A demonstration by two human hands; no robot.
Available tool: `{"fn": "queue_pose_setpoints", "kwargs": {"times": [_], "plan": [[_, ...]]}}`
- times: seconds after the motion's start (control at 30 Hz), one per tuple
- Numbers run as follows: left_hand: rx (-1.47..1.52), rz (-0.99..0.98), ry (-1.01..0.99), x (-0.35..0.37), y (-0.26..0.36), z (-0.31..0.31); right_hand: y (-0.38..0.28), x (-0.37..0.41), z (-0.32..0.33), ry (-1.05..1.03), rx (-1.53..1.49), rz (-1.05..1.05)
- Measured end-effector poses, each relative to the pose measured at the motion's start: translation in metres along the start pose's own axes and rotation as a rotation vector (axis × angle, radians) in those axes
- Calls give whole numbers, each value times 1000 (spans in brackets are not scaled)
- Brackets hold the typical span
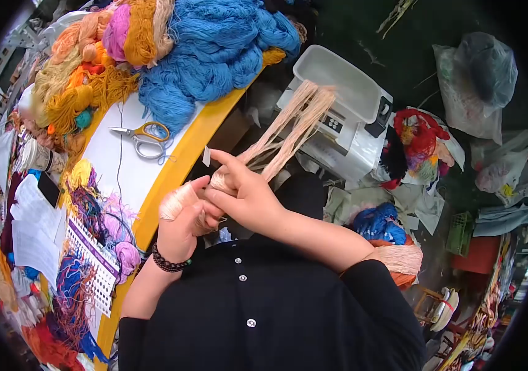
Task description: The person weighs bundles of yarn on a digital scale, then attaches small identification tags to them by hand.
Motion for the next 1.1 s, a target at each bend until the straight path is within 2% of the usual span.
{"fn": "queue_pose_setpoints", "kwargs": {"times": [0.03,0.13,0.33,0.4,0.5,0.57,0.6,0.67,0.73,0.77,0.8,0.83,0.87,0.9,0.93,0.97,1.0,1.07,1.1], "plan": [[15,29,-27,2,-3,3,7,0,-4,-4,60,19],[-27,45,-7,12,-8,3,1,7,-16,13,-103,-90],[13,22,-54,25,-10,11,12,16,-25,54,-101,-22],[49,26,-66,28,-9,16,4,21,-28,52,-116,-66],[103,3,-39,32,-10,19,2,24,-28,58,-267,-67],[124,-29,-3,36,-13,23,4,20,-21,85,-513,-85],[253,-8,-15,37,-15,28,7,18,-16,72,-548,-57],[422,-12,-105,38,-12,36,1,21,-8,80,-731,-158],[667,-58,-190,37,-11,44,-4,22,-2,12,-752,-161],[669,-54,-200,36,-6,47,-7,23,0,-25,-738,-139],[818,58,-360,37,0,48,-16,27,0,-56,-605,-180],[964,173,-517,38,4,50,-20,31,-2,-145,-436,-137],[901,146,-563,34,-3,56,-24,34,-6,-234,-267,-96],[708,145,-421,32,-10,60,-42,38,-7,-323,211,-28],[513,141,-279,31,-15,63,-40,42,-12,-383,293,62],[331,168,-282,26,-9,49,-53,45,-20,-406,523,54],[272,202,-322,24,-6,33,-60,49,-27,-383,659,119],[103,256,-384,28,11,11,-62,56,-31,-377,754,93],[11,236,-419,26,-2,18,-65,59,-32,-321,827,152]]}}
Point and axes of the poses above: each hand's wrist, its own x-axis away from the middle knuckle, its own z-axis out of the back of the hand, y = z × x, the point moved 1 cm from there along -x, towards the middle knuckle, and after that the axes turned 1 degree about z, right-handed, at the moved point
